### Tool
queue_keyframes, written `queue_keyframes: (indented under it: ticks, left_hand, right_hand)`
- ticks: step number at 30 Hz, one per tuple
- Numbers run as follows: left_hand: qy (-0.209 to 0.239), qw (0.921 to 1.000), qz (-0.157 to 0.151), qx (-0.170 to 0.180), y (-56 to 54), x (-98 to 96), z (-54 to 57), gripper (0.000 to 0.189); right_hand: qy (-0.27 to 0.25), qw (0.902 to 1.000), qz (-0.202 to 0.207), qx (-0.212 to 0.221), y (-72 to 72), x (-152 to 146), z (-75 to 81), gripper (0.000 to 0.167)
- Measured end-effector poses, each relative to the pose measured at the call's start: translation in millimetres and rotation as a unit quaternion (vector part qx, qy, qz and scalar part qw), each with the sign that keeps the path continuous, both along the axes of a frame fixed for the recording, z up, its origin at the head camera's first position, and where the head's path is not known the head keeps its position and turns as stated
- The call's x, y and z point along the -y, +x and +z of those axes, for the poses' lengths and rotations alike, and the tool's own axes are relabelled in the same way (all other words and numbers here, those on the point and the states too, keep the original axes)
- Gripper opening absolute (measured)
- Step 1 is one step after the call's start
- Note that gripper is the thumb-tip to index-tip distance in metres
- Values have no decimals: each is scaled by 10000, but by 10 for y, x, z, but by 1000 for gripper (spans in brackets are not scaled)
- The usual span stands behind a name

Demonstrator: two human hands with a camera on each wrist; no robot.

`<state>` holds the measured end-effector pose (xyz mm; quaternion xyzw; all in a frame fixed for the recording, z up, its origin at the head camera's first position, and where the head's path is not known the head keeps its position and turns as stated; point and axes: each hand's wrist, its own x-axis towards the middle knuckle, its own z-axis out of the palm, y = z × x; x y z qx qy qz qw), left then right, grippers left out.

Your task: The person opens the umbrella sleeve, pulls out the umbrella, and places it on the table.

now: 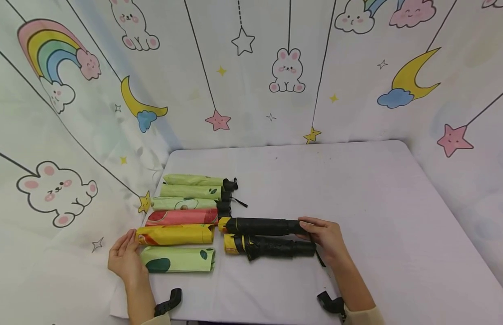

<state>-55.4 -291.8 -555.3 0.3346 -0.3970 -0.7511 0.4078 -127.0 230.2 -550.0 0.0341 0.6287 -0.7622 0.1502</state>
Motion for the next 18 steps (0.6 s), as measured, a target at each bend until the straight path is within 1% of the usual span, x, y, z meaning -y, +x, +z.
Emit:
queue_keyframes:
  ticks: [3,8,11,18]
  left_hand:
    - [-12,10000,24,25,-4,-1,-1,37]
    - [-30,10000,11,73,-17,0,-6,38]
    - [-58,9999,-9,136,-22,-2,-5,38]
    - [-95,9997,-6,207,-9,4,-7,39]
  right_hand:
    - [76,10000,6,33,-19,-38,-64,48]
    - [145,9998,15,94,-41,-82,-131,44]
    - [198,9997,12,124,-52,-94,-144,43]
    - [351,9990,99,240,-73,-97,-145,48]
